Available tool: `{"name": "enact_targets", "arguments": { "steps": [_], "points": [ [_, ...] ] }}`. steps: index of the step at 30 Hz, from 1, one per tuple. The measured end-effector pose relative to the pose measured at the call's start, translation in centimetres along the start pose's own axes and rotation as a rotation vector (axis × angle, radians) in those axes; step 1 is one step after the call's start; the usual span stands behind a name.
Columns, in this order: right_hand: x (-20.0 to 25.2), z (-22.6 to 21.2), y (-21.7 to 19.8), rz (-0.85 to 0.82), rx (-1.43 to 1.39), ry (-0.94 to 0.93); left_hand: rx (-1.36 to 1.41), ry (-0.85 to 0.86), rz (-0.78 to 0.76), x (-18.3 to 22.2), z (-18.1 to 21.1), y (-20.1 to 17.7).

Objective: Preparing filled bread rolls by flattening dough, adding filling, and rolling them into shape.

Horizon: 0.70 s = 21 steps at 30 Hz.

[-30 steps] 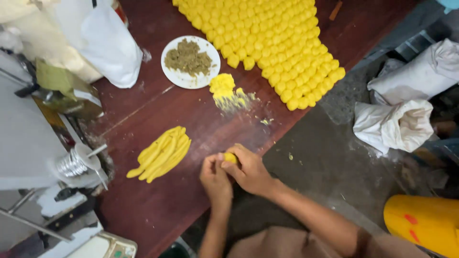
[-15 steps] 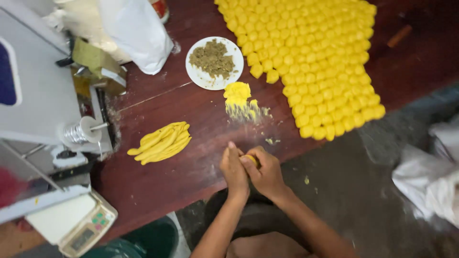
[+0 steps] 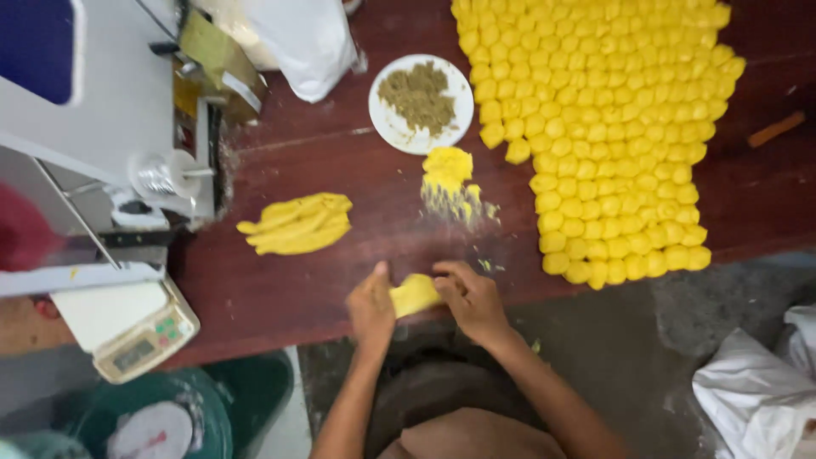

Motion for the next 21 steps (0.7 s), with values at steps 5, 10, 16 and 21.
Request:
{"name": "enact_targets", "arguments": {
  "steps": [5,10,16,21],
  "points": [
    [-7.2,-3.6,0.1,0.292,0.686,-0.578,-0.008,-0.208,-0.066,-0.2,-1.0,-9.0],
    [-12.0,-4.5,-0.2,0.046,0.950,-0.591,-0.081,-0.149,-0.008,1.0,-4.6,-16.1],
    [-10.1,-5.0,-0.5,-0.053,0.925,-0.519,-0.050,-0.323,-0.066,0.5,-4.9,-20.7],
    [-11.6,-5.8,1.3,-0.015,0.934,-0.668,0.017,-0.136,-0.049,-0.4,-1.4,-19.9]
  ]
}}
Point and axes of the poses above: each hand's wrist, its own x-axis away from the middle knuckle, its own y-axis out of the palm, z = x × y, the point moved 1 cm from there along -x, towards the middle knuckle, and after that the axes turned 15 degrees about y, right-handed, at the moved point
